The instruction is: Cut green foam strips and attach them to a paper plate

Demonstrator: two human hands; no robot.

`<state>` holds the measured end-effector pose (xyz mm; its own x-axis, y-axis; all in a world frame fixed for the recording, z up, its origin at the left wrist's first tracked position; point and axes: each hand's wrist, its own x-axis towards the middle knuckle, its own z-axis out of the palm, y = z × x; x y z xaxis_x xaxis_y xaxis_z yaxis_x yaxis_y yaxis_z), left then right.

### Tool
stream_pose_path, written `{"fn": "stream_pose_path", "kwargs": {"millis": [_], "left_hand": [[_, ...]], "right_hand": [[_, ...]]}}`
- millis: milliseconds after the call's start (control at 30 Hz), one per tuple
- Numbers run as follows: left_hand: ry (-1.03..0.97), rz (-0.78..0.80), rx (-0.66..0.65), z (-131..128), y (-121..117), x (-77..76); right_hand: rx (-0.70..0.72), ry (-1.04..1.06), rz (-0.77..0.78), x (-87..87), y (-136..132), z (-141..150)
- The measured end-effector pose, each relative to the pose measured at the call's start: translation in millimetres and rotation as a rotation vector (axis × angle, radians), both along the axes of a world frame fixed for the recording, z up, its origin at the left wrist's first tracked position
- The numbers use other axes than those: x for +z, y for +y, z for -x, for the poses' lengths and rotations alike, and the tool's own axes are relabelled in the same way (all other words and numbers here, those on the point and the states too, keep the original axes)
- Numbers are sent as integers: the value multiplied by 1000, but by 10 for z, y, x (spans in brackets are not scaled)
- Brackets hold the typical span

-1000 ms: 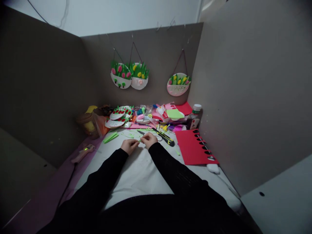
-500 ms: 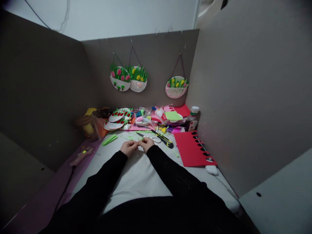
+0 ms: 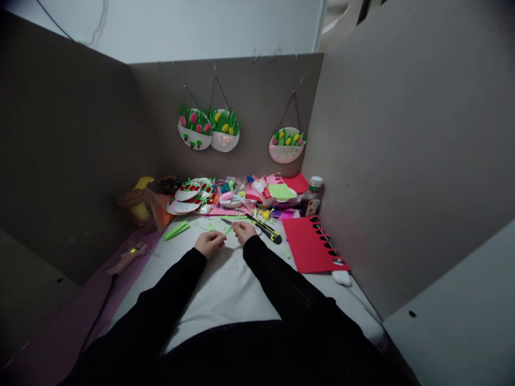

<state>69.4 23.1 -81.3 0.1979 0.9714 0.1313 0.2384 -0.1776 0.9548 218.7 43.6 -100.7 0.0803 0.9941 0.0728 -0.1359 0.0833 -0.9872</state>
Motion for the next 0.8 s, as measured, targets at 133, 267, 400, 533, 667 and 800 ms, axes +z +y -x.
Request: {"fn": "stream_pose_path", "kwargs": {"millis": [133, 267, 400, 533, 667, 800], "left_hand": [[65, -57, 31, 8, 6, -20], [110, -84, 2, 10, 11, -36], [144, -78, -17, 8, 3, -35], [152, -54, -24, 15, -4, -25], [130, -33, -28, 22, 1, -26], [119, -28, -16, 25, 12, -29]], "right_hand": [[72, -213, -88, 20, -74, 15], [1, -208, -82, 92, -100, -35], [-68, -158, -92, 121, -62, -107], [-195, -112, -66, 94, 32, -234], [-234, -116, -76, 65, 100, -353], [-196, -53, -59, 81, 65, -302]]}}
